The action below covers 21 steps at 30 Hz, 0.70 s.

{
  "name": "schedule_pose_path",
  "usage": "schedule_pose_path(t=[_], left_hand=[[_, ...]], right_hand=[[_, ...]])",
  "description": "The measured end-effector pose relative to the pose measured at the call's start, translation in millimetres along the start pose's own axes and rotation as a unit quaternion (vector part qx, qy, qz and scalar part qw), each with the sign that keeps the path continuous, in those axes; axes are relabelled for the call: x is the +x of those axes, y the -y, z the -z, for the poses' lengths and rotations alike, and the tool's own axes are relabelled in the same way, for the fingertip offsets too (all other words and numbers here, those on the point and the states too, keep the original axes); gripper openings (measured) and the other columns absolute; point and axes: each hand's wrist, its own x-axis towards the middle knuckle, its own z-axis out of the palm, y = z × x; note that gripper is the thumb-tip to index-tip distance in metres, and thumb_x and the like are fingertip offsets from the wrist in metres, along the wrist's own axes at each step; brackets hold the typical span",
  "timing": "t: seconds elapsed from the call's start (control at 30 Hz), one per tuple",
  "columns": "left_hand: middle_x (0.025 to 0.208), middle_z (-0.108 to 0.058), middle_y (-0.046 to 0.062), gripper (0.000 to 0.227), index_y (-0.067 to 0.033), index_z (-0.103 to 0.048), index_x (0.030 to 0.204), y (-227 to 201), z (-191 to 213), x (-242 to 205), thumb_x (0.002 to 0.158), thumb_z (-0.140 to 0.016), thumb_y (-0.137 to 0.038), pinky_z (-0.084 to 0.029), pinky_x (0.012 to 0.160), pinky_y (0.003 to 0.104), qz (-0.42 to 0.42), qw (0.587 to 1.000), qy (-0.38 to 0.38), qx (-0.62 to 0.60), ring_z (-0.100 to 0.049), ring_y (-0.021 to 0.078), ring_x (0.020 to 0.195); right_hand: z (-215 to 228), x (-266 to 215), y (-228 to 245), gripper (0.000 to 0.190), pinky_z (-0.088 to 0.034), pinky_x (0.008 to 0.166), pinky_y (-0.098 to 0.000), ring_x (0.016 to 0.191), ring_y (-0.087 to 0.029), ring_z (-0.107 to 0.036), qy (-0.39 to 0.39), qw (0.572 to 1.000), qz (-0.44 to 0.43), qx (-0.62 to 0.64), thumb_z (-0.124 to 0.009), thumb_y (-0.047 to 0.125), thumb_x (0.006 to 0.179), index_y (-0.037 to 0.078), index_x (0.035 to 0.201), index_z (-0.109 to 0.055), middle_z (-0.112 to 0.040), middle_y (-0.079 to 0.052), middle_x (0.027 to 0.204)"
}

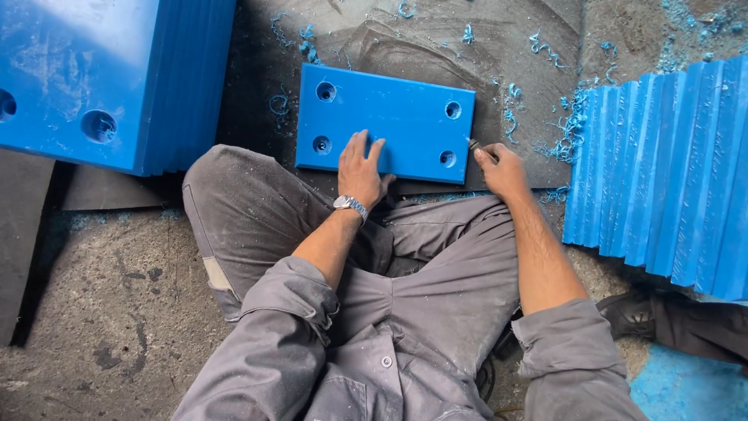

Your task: Grinding the edges and deburring the holes of blue plastic industrial blocks using an angle grinder and a manual deburring tool.

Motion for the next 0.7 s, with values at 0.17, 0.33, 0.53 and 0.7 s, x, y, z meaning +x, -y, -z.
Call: schedule_pose_path(t=[0.17, 0.33, 0.53, 0.7], left_hand=[[0.169, -0.009, 0.017, 0.087, -0.0365, -0.043, 0.153, -10, -6, 4, 0.076, -0.084, -0.043, -0.013, 0.124, 0.065, -0.09, 0.993, 0.067, 0.039, -0.01, 0.0454, 0.155], [0.167, 0.004, 0.019, 0.073, -0.0459, -0.036, 0.152, -13, -21, 7, 0.088, -0.072, -0.043, -0.004, 0.118, 0.078, -0.073, 0.987, 0.136, 0.048, 0.002, 0.053, 0.153], [0.169, 0.004, 0.022, 0.079, -0.0477, -0.039, 0.155, -9, -34, 7, 0.09, -0.059, -0.007, -0.003, 0.113, 0.083, -0.101, 0.987, 0.073, 0.097, 0.002, 0.0568, 0.152], [0.168, 0.003, 0.022, 0.077, -0.0476, -0.039, 0.153, -14, -37, 6, 0.091, -0.057, -0.007, -0.005, 0.11, 0.086, -0.082, 0.99, 0.082, 0.085, 0.002, 0.0574, 0.151]], right_hand=[[23, -27, 63, 0.035, -0.056, 0.082, -0.0474, 0.094, -0.031, -0.072, 0.008, 0.969, 0.11, -0.221, -0.071, 0.043, 0.095, 0.017, 0.118, -0.077, -0.075, -0.014, 0.102], [16, -10, 79, 0.032, -0.057, 0.076, -0.0487, 0.087, -0.032, -0.072, 0.047, 0.926, 0.161, -0.339, -0.073, 0.039, 0.088, 0.019, 0.112, -0.078, -0.074, -0.011, 0.096], [15, 20, 89, 0.027, -0.058, 0.072, -0.0489, 0.083, -0.033, -0.072, 0.069, 0.882, 0.212, -0.416, -0.071, 0.039, 0.093, 0.017, 0.107, -0.079, -0.073, -0.012, 0.095], [17, 9, 71, 0.034, -0.057, 0.07, -0.0521, 0.08, -0.036, -0.072, 0.066, 0.91, 0.142, -0.384, -0.067, 0.044, 0.096, 0.014, 0.105, -0.08, -0.075, -0.016, 0.088]])
